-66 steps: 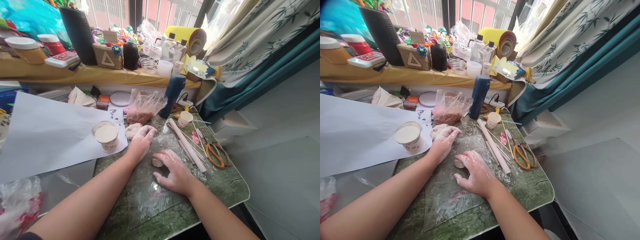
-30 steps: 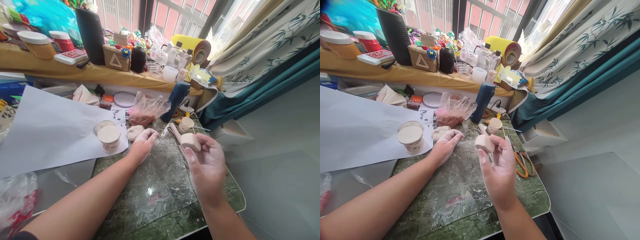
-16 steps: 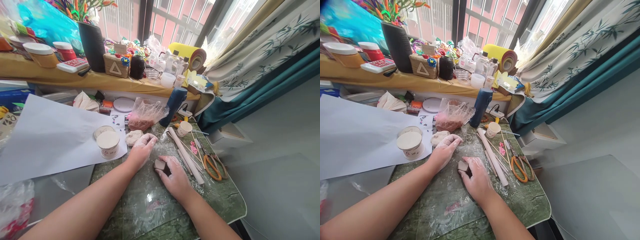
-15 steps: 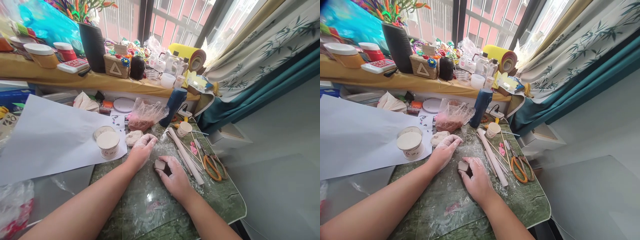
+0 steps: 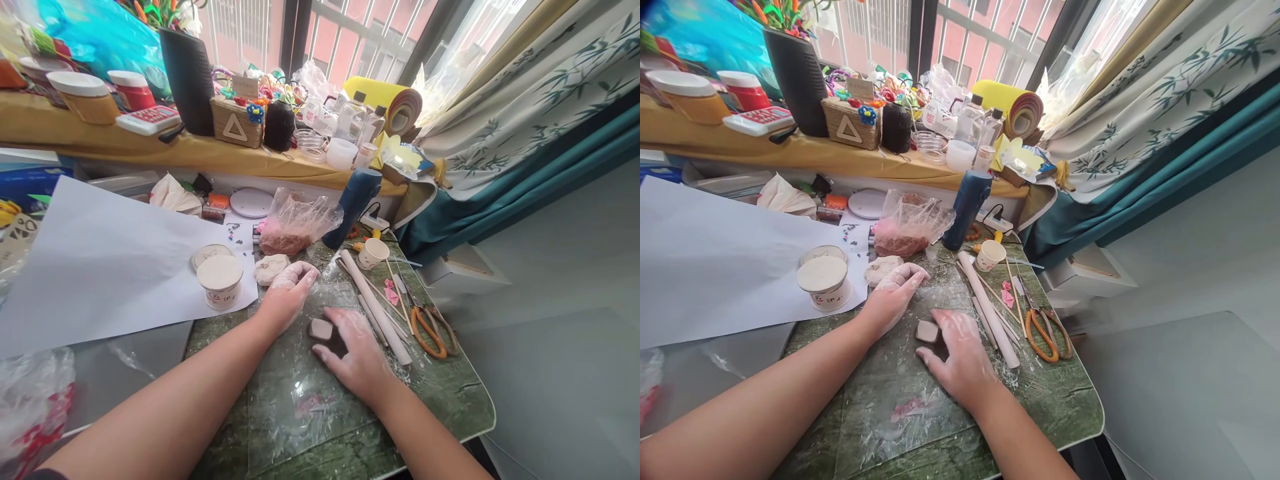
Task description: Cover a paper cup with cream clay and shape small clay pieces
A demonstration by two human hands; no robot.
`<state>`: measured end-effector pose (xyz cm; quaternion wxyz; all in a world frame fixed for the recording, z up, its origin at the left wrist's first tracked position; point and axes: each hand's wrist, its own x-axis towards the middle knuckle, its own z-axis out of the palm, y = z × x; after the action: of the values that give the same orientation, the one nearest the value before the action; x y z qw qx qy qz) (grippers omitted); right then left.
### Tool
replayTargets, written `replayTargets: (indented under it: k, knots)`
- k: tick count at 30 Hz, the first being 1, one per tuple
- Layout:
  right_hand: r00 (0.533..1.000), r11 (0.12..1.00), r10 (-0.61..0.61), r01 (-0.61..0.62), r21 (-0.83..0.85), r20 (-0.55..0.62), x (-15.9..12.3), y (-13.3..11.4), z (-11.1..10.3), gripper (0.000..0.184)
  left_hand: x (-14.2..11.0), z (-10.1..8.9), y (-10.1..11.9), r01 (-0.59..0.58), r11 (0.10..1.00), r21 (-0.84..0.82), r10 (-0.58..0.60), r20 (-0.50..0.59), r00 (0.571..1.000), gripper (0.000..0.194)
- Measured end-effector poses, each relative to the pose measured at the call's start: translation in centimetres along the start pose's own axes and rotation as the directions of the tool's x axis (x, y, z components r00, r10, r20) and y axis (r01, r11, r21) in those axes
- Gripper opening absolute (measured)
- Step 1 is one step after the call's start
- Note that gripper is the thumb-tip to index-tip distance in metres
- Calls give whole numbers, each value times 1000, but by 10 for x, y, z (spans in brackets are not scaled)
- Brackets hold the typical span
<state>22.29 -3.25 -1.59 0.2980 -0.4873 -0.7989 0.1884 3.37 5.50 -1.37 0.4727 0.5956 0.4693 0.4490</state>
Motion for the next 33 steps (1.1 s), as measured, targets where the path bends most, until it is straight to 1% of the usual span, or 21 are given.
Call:
replayTargets:
  k: [2,7,10,12,13,14,15,17,18,19,20,21,22,23,24,26,28,29,30,31,33]
  knots:
    - [999,999,36,-36,-19,-7,-1,6,7,64,0,0,-1,-10,1000,4,10,4,1000,27]
    - [992,991,123,-125,57,39,1,0,7,29,1,0,-1,-8,1000,24,9,-15,1000,24]
    - [987,979,157,-152,134,-24,-3,-5,5,28,1,0,0,-15,1000,6,15,-11,1000,24]
    - [971,949,219,-188,253,-96,-5,-6,5,28,0,0,0,-13,1000,-3,13,-7,1000,25]
    - [952,909,279,-220,355,-124,-5,-7,6,28,0,0,0,-9,1000,0,9,-5,1000,26]
    - [925,838,356,-253,483,-132,-5,-7,7,29,0,-1,1,-4,1000,8,4,-5,1000,26]
    - [891,734,439,-281,618,-116,-4,-7,8,30,0,-1,1,-1,1000,17,1,-3,1000,26]
    - [820,476,571,-305,825,-26,-1,-7,9,32,0,-1,2,-1,1000,28,1,-5,1000,27]
    - [798,372,602,-309,875,26,2,-7,8,31,0,-1,2,-3,1000,29,3,-6,1000,27]
    - [788,306,612,-319,897,72,5,-8,6,30,0,-1,2,-4,1000,28,4,-5,1000,28]
    - [787,283,608,-338,897,105,7,-9,3,29,0,-1,1,-4,1000,26,4,-3,1000,27]
    - [792,305,600,-359,882,115,10,-12,-3,28,0,-1,1,-3,1000,25,3,-3,1000,27]
    - [804,367,587,-370,853,96,13,-15,-10,27,0,-1,0,0,1000,26,0,-1,1000,27]
    - [822,459,567,-360,812,43,15,-20,-19,27,0,0,0,5,1000,27,-5,1,1000,26]
    - [842,569,538,-323,756,-44,17,-25,-30,29,1,0,-1,7,1000,25,-7,3,1000,26]
    - [861,788,416,-181,589,-291,19,-37,-52,41,1,0,-3,7,1000,15,-7,7,1000,27]
    - [837,930,227,-34,366,-498,19,-46,-69,52,1,0,-4,5,1000,3,-5,14,1000,27]
    - [830,966,136,10,258,-541,18,-48,-73,54,1,0,-4,4,1000,-1,-4,14,1000,27]
    - [841,986,57,38,163,-538,16,-48,-72,53,1,-1,-4,6,1000,-1,-6,13,1000,27]
    - [872,995,-11,60,84,-490,14,-45,-67,51,1,-1,-4,8,1000,2,-8,12,1000,26]
    - [946,996,-90,86,-29,-311,10,-34,-45,52,2,0,-4,9,1000,2,-9,11,1000,25]
